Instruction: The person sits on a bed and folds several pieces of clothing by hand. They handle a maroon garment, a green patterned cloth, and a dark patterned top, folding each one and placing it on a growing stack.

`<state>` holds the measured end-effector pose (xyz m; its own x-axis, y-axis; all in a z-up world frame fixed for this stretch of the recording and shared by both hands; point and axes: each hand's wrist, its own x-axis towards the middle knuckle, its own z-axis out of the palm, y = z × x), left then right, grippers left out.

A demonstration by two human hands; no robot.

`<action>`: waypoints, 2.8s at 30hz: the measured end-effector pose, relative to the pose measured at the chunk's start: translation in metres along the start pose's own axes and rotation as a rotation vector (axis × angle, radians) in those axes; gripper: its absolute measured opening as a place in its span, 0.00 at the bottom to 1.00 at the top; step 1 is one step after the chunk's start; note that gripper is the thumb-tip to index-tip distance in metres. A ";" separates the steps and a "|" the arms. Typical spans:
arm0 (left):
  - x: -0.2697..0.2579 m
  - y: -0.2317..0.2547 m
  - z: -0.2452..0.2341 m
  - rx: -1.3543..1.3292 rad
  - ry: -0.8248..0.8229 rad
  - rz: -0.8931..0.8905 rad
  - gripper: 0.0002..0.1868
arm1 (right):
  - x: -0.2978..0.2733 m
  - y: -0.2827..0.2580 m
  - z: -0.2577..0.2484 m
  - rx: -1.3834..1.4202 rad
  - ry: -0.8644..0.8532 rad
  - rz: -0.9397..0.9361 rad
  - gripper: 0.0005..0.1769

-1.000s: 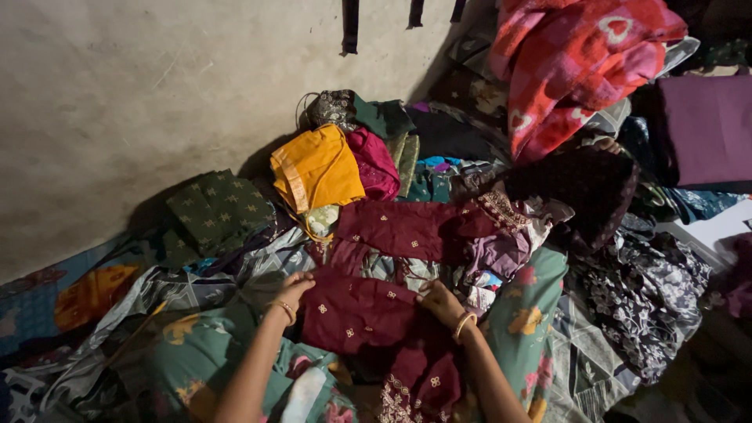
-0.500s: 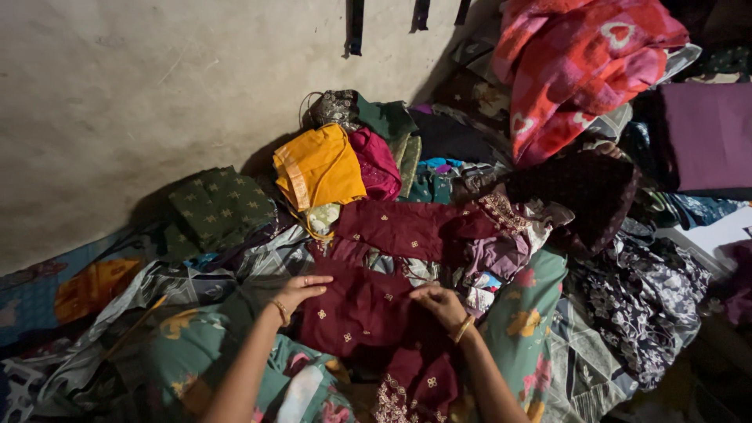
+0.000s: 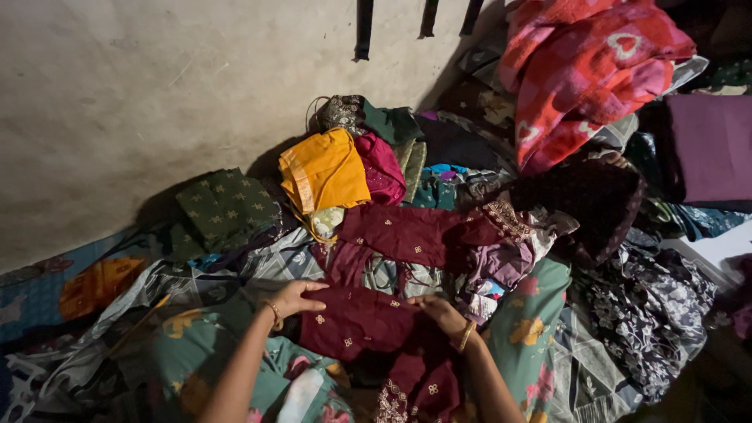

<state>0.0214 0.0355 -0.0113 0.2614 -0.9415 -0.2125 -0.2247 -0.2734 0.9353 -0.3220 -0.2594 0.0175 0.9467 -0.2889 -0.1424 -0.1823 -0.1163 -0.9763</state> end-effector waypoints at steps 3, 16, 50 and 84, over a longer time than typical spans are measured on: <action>-0.001 -0.009 0.003 0.063 -0.006 -0.032 0.22 | -0.001 0.007 0.000 -0.097 -0.039 0.074 0.21; 0.016 -0.014 0.032 0.416 0.254 -0.273 0.34 | 0.010 0.032 0.008 -0.557 -0.053 0.190 0.26; -0.015 -0.005 0.031 0.283 0.105 -0.462 0.65 | -0.067 -0.097 0.015 -1.166 0.044 0.400 0.36; 0.146 0.095 -0.027 0.099 0.463 0.101 0.24 | -0.003 -0.139 -0.202 0.793 0.678 -0.356 0.14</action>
<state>0.0640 -0.1228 0.0544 0.6192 -0.7838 0.0479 -0.3532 -0.2235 0.9084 -0.3529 -0.4345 0.1863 0.5247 -0.8498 0.0494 0.5240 0.2767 -0.8055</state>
